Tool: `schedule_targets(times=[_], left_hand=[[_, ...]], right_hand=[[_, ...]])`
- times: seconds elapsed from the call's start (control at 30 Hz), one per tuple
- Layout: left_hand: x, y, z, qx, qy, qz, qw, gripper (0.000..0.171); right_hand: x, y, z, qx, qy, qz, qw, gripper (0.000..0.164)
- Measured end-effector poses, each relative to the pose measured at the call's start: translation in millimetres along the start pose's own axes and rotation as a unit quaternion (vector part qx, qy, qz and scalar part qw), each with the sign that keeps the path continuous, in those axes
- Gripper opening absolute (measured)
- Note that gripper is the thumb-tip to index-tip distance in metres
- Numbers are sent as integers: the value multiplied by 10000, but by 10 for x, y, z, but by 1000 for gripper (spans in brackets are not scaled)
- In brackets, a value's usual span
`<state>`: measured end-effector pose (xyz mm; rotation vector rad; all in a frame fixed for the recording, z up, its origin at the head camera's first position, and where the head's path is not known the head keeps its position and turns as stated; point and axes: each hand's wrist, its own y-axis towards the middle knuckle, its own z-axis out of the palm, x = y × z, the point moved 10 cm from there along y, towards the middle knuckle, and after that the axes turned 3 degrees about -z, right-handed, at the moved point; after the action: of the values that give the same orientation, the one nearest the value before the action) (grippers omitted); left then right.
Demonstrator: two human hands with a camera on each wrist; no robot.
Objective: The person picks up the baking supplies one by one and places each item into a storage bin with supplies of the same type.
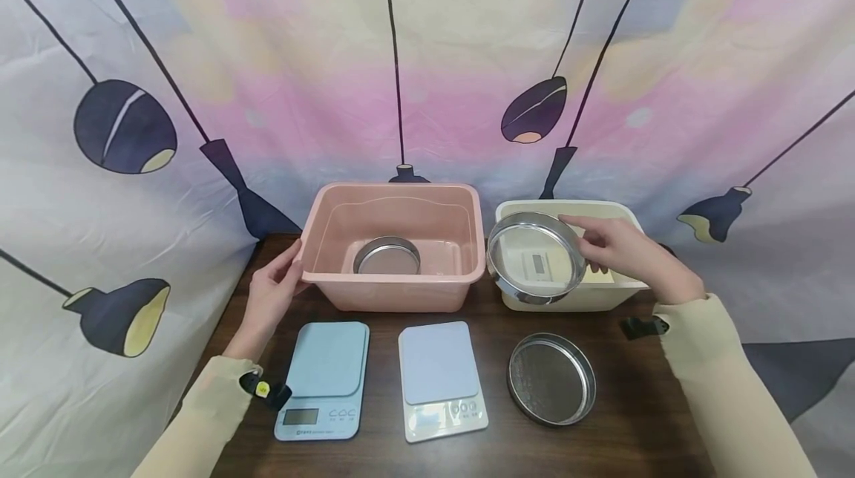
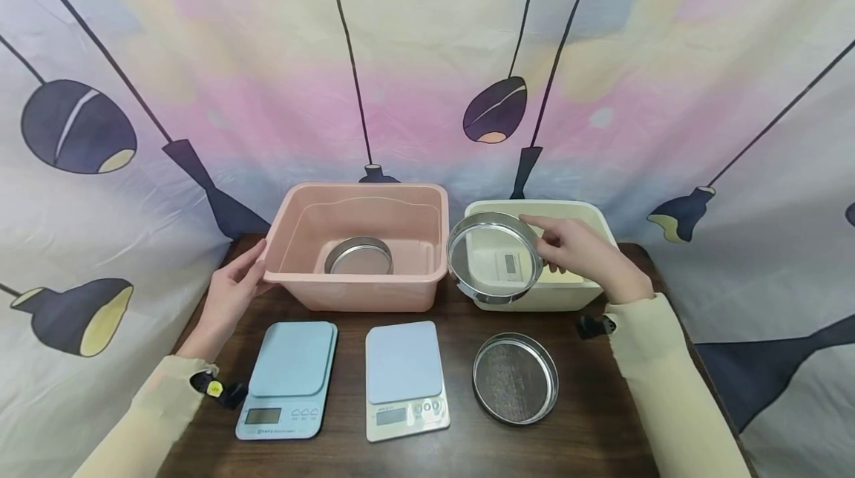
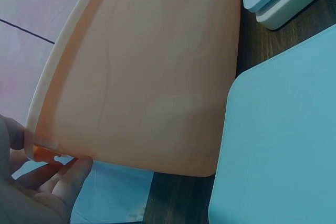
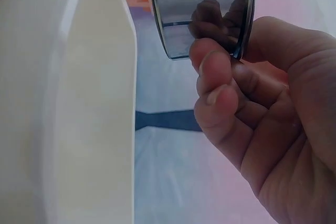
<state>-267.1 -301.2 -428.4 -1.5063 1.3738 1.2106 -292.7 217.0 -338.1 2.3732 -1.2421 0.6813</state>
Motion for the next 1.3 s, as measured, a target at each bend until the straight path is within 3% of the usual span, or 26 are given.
schedule_targets(times=[0.4, 1.3], left_hand=[[38, 3, -36, -53, 62, -182, 9998, 50], [10, 3, -5, -33, 125, -158, 9998, 50]], right_hand=[[120, 411, 88, 249, -30, 240, 9994, 55], [497, 1330, 328, 788, 343, -31, 9963, 41]])
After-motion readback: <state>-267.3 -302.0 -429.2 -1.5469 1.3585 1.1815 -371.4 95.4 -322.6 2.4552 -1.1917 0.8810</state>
